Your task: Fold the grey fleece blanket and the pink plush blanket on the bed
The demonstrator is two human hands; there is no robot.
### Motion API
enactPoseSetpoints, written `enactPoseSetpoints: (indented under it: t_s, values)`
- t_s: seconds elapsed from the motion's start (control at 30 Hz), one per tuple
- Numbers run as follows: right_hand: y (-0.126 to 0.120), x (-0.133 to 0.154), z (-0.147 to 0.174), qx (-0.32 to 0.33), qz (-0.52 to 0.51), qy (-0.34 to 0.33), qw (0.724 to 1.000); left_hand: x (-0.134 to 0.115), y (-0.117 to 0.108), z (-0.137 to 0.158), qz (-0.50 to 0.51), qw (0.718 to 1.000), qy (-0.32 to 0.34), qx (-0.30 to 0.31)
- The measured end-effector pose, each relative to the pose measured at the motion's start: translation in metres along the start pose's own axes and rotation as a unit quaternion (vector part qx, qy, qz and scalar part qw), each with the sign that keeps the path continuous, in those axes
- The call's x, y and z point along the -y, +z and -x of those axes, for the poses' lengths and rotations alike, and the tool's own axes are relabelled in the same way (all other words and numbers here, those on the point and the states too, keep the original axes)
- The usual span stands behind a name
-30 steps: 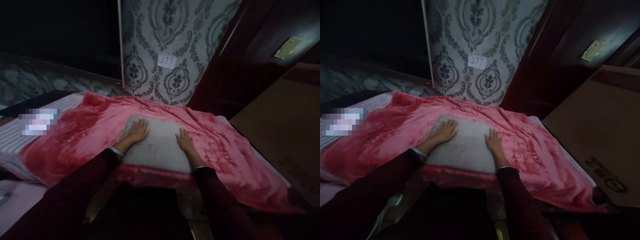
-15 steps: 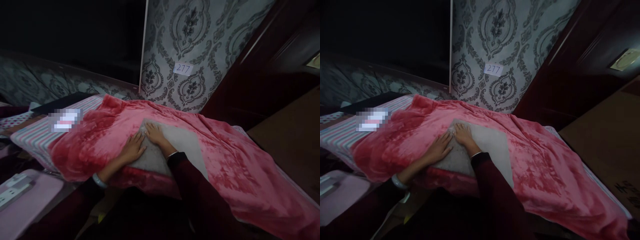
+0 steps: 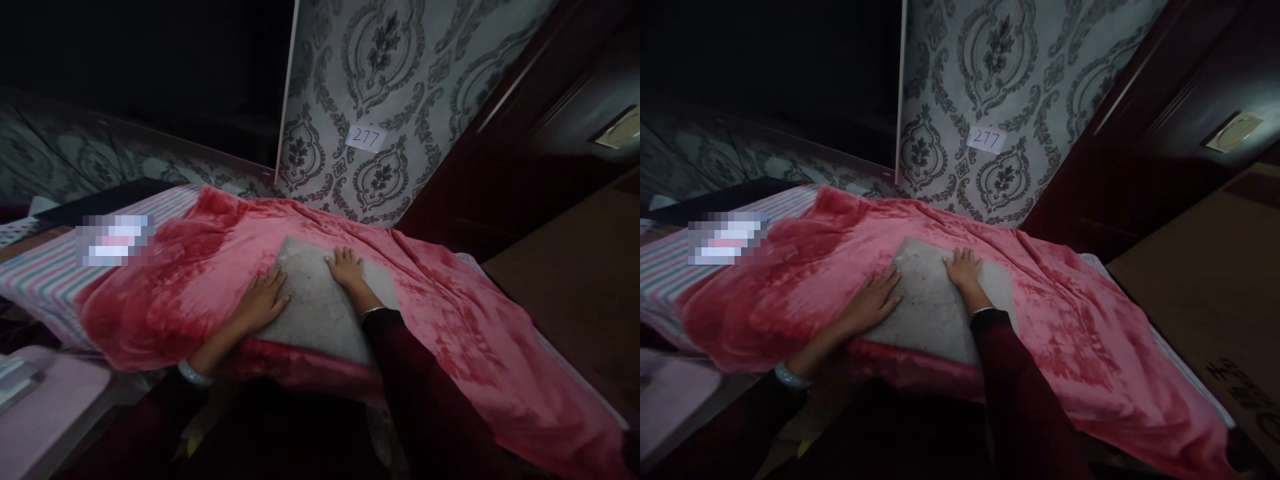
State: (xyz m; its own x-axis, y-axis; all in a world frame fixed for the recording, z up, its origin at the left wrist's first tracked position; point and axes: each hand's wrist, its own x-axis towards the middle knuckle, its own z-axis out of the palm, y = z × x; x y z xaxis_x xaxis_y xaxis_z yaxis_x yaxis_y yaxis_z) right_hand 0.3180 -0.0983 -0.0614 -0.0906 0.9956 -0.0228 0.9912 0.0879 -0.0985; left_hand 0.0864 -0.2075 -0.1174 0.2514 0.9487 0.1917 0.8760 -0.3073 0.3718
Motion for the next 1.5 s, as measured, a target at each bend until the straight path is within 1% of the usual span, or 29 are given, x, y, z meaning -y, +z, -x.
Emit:
enactPoseSetpoints:
  t_s: [0.03, 0.13, 0.17, 0.2, 0.23, 0.3, 0.4, 0.5, 0.57, 0.63, 0.67, 0.7, 0.73, 0.8, 0.83, 0.87, 0.93, 0.97, 1.0, 1.03, 1.1, 1.23, 1.33, 1.43, 1.5]
  values:
    - [0.002, 0.005, 0.007, -0.015, -0.003, -0.015, 1.0, 0.001, 0.0, 0.0, 0.002, 1.0, 0.0, -0.003]
    - [0.012, 0.021, 0.028, -0.035, -0.016, -0.138, 0.99, 0.002, 0.002, -0.002, 0.006, 1.0, 0.001, -0.011]
    - [0.015, 0.022, 0.032, -0.032, -0.018, -0.164, 0.986, 0.002, 0.002, -0.003, 0.007, 1.0, 0.0, -0.012]
    - [0.018, 0.02, 0.034, -0.03, -0.018, -0.168, 0.985, 0.003, 0.002, -0.003, 0.007, 1.0, 0.0, -0.013]
    - [0.019, 0.013, 0.035, -0.03, -0.015, -0.153, 0.988, 0.003, 0.001, -0.003, 0.007, 1.0, -0.001, -0.013]
    - [0.018, -0.013, 0.032, -0.036, -0.008, -0.087, 0.996, 0.003, 0.0, -0.004, 0.006, 1.0, -0.001, -0.01]
    - [0.014, -0.067, 0.034, -0.038, -0.012, 0.016, 0.999, 0.003, -0.002, -0.004, 0.003, 1.0, -0.007, 0.001]
    - [0.012, -0.115, 0.051, -0.031, -0.038, 0.085, 0.995, 0.004, -0.002, -0.005, 0.007, 1.0, -0.013, 0.001]
    - [0.011, -0.134, 0.067, -0.02, -0.052, 0.125, 0.991, 0.005, -0.001, -0.006, 0.018, 1.0, -0.008, -0.007]
    - [0.007, -0.136, 0.081, -0.026, -0.05, 0.162, 0.985, 0.005, -0.002, -0.008, 0.035, 0.999, -0.004, -0.013]
    - [0.005, -0.13, 0.087, -0.037, -0.045, 0.168, 0.984, 0.005, -0.004, -0.009, 0.043, 0.999, -0.005, -0.01]
    - [0.002, -0.119, 0.093, -0.053, -0.041, 0.159, 0.985, 0.003, -0.007, -0.01, 0.05, 0.999, -0.01, -0.003]
    - [0.001, -0.103, 0.097, -0.068, -0.039, 0.133, 0.988, 0.0, -0.01, -0.01, 0.051, 0.998, -0.021, 0.004]
    - [0.001, -0.06, 0.108, -0.086, -0.044, 0.042, 0.994, -0.01, -0.017, -0.008, 0.031, 0.999, -0.045, 0.002]
    - [0.004, -0.036, 0.113, -0.085, -0.05, -0.011, 0.995, -0.017, -0.02, -0.006, 0.011, 0.999, -0.047, -0.011]
    - [0.008, -0.013, 0.119, -0.082, -0.055, -0.061, 0.993, -0.024, -0.022, -0.002, -0.011, 0.999, -0.038, -0.026]
    - [0.019, 0.026, 0.13, -0.071, -0.056, -0.145, 0.985, -0.037, -0.02, 0.008, -0.056, 0.998, 0.004, -0.042]
    - [0.025, 0.038, 0.135, -0.066, -0.054, -0.17, 0.982, -0.042, -0.017, 0.013, -0.075, 0.996, 0.024, -0.038]
    - [0.031, 0.044, 0.139, -0.064, -0.05, -0.184, 0.98, -0.045, -0.013, 0.018, -0.091, 0.995, 0.037, -0.028]
    - [0.035, 0.044, 0.143, -0.063, -0.047, -0.187, 0.979, -0.047, -0.01, 0.023, -0.104, 0.994, 0.04, -0.019]
    - [0.042, 0.027, 0.149, -0.067, -0.039, -0.162, 0.984, -0.047, -0.003, 0.029, -0.117, 0.992, 0.037, -0.011]
    - [0.048, -0.04, 0.167, -0.095, -0.018, -0.051, 0.994, -0.042, 0.0, 0.031, -0.116, 0.993, 0.035, -0.006]
    - [0.055, -0.086, 0.188, -0.125, -0.003, 0.035, 0.992, -0.04, 0.0, 0.03, -0.106, 0.994, 0.037, -0.008]
    - [0.059, -0.115, 0.201, -0.121, 0.003, 0.08, 0.989, -0.04, 0.001, 0.031, -0.096, 0.994, 0.039, -0.02]
    - [0.057, -0.125, 0.199, -0.111, 0.006, 0.087, 0.99, -0.04, 0.003, 0.032, -0.089, 0.995, 0.038, -0.031]
